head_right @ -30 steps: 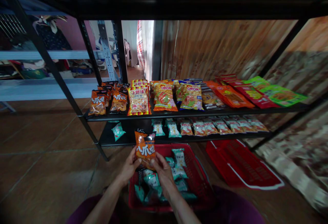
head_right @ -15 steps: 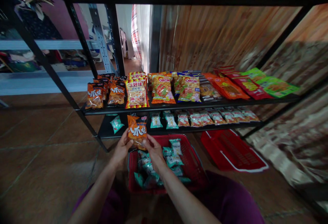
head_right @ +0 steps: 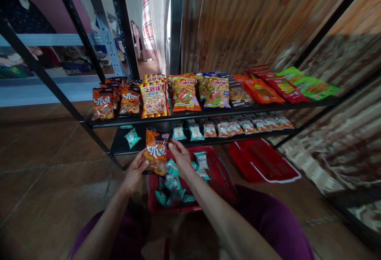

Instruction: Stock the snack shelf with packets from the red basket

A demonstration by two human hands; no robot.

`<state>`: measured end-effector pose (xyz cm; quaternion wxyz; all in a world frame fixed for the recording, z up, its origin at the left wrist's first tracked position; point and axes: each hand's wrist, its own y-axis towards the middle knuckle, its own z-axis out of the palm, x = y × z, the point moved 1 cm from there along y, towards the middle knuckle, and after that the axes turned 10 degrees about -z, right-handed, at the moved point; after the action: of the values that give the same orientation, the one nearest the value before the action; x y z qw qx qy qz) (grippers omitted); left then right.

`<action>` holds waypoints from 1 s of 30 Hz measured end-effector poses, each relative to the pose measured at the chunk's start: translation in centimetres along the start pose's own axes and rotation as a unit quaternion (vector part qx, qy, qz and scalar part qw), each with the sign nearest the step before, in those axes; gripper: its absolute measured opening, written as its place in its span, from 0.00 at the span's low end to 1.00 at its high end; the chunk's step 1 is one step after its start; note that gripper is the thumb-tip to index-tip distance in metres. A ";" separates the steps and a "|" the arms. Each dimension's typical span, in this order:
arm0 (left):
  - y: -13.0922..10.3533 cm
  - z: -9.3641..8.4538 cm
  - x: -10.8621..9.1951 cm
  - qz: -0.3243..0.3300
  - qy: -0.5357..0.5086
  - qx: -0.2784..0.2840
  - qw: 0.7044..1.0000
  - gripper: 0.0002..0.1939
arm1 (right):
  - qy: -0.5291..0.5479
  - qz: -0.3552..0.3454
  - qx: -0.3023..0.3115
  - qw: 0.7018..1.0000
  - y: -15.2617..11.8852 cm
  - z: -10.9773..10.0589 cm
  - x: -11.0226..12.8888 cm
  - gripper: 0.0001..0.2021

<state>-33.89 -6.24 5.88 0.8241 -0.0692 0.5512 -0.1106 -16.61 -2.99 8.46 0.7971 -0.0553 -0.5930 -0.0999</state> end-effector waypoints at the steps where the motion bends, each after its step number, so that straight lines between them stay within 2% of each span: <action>1: -0.1 0.2 0.1 -0.004 0.004 0.004 1.000 0.32 | -0.001 -0.010 -0.001 1.000 0.6 0.0 0.4 0.26; 6: 0.2 1.0 0.6 0.005 0.011 0.023 1.000 0.31 | -0.051 -0.038 0.100 0.993 2.8 0.1 3.2 0.17; 9: 0.6 0.9 0.8 0.007 0.018 0.011 1.000 0.31 | -0.070 -0.020 0.130 0.989 3.4 0.2 5.1 0.16; 13: 1.0 0.7 1.0 0.018 0.029 0.010 0.999 0.31 | -0.098 0.000 0.130 0.987 4.0 0.5 6.4 0.13; 18: 1.2 0.4 1.2 0.025 0.037 0.028 0.999 0.32 | -0.083 0.015 0.064 0.994 4.5 1.1 6.0 0.10; 22: 1.2 0.2 0.9 0.021 0.026 0.018 0.999 0.33 | -0.079 0.035 0.034 0.996 4.6 2.0 6.0 0.07; 25: 0.9 0.4 0.4 0.013 0.011 0.021 1.000 0.34 | -0.088 0.033 0.044 0.995 4.7 2.6 6.5 0.07; 30: 0.6 1.1 0.0 0.020 -0.017 0.061 0.998 0.38 | -0.087 0.011 0.097 0.991 5.3 3.5 6.7 0.10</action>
<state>-32.81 -5.63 6.21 0.8379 -0.0092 0.5310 -0.1262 -16.82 2.22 16.02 0.7450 0.0073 -0.6665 -0.0285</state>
